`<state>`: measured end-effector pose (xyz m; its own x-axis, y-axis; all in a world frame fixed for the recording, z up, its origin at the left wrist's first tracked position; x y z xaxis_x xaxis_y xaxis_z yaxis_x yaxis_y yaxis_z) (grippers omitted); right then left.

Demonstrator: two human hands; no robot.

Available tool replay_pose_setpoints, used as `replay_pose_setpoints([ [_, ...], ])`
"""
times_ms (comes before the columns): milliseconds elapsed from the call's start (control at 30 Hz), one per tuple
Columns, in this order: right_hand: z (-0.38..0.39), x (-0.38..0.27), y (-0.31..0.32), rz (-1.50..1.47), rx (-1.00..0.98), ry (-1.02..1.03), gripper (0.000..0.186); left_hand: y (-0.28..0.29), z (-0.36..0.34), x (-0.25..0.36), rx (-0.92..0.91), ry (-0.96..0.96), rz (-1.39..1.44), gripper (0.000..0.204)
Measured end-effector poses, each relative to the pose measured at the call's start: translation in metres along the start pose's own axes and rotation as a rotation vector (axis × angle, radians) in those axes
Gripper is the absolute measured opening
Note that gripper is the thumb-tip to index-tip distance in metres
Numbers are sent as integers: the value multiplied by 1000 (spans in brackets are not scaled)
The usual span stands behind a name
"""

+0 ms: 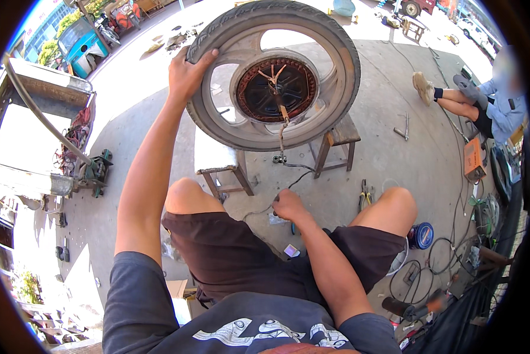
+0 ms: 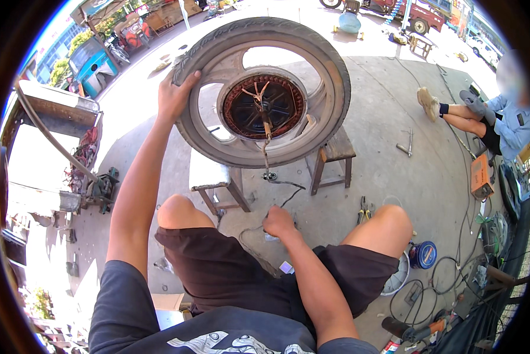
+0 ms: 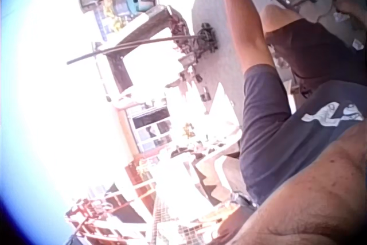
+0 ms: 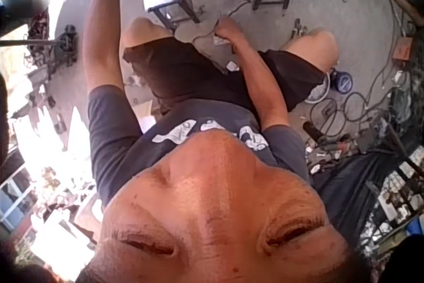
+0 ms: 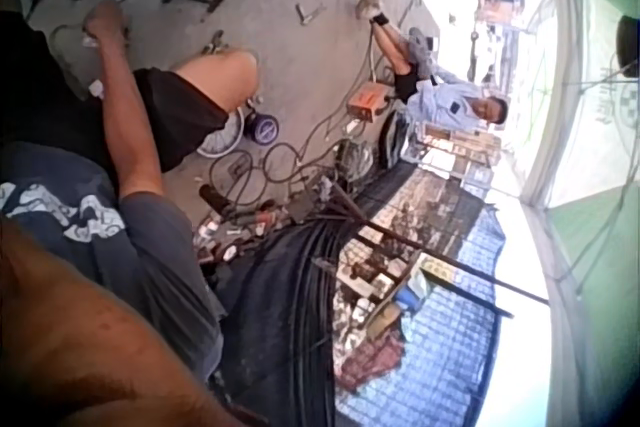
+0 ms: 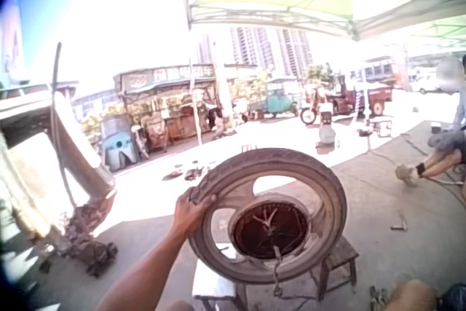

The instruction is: The person is repairing a motorcycle wheel by manipulating wires and components within the hub. They use pliers to adjust parts and handle a metal cover, working on the wheel while seated on the ground.

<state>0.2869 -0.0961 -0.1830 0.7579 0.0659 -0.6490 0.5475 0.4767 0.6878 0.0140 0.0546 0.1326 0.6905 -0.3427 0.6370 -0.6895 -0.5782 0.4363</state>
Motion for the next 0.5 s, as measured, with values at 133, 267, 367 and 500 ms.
replay_pose_setpoints([
  [133, 8, -9, 10, -17, 23, 42, 29, -1, -3, -14, 38, -6, -53, 95],
  [267, 16, -13, 19, -50, 67, 51, 29, -5, -3, -10, -32, 43, 33, 103],
  [367, 21, -26, 33, -110, 3, 70, 29, 3, -6, -24, 3, 55, -16, 106],
  [500, 44, -40, 61, -235, -60, 80, 25, 0, -3, -11, -14, 42, -22, 100],
])
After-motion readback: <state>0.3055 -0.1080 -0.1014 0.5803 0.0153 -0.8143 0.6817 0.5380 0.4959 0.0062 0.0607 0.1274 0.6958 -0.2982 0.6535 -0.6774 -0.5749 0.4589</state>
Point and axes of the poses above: each hand's wrist, its own z-axis away from the middle knuckle, its own y-axis out of the back of the hand, x = y × z, the point moved 3 cm from there along -z, towards the middle knuckle, and after that the axes turned 3 degrees about z, right-handed, at the moved point
